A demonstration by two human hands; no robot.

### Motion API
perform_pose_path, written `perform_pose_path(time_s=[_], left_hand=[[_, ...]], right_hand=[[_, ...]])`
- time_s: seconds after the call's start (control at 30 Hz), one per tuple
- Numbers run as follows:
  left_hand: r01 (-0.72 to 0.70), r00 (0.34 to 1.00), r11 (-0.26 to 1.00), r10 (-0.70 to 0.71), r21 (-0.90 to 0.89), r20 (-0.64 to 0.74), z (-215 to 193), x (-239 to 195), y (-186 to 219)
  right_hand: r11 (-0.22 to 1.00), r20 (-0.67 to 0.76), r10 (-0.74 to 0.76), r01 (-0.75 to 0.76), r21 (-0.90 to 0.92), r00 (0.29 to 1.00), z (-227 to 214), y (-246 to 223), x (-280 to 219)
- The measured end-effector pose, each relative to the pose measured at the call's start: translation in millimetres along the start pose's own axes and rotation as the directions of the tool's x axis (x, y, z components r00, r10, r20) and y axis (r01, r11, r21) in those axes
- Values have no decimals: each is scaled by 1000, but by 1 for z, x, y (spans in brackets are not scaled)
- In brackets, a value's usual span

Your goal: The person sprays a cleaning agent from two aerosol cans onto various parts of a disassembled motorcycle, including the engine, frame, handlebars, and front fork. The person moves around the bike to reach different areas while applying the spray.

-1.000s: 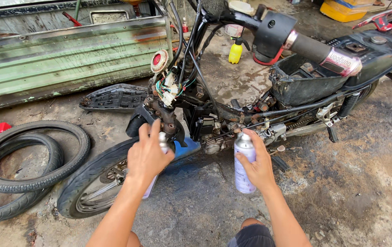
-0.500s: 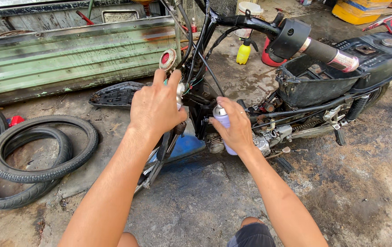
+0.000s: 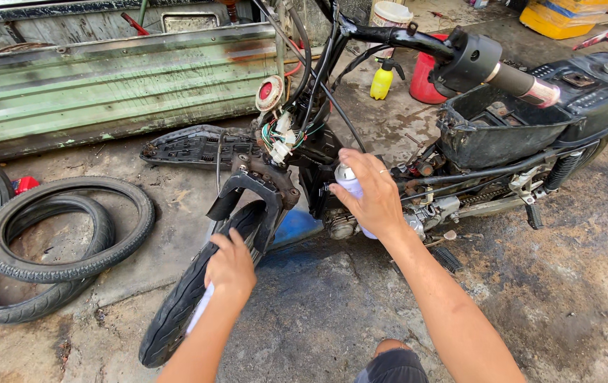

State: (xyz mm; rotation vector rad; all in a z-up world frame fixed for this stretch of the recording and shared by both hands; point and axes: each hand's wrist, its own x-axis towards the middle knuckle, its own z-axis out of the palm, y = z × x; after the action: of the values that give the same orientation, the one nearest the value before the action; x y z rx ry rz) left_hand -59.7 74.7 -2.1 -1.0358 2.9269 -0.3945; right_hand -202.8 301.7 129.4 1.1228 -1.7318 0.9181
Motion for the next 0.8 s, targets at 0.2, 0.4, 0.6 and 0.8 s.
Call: perform_pose_path(time_s=[0.2, 0.4, 0.6, 0.8], left_hand=[[-17, 998, 983, 5, 182, 69, 61, -7, -14], [36, 999, 993, -34, 114, -22, 89, 24, -26], [29, 996, 997, -35, 77, 87, 50, 63, -69], [8, 978, 1000, -7, -6, 209, 32, 110, -86]], right_hand=[[891, 440, -123, 294, -346, 889, -16, -14, -16], [990, 227, -101, 120, -73, 969, -14, -7, -4], [957, 681, 147, 72, -282, 718, -32, -14, -17], [922, 285, 387, -362, -138, 877, -55, -20, -7]])
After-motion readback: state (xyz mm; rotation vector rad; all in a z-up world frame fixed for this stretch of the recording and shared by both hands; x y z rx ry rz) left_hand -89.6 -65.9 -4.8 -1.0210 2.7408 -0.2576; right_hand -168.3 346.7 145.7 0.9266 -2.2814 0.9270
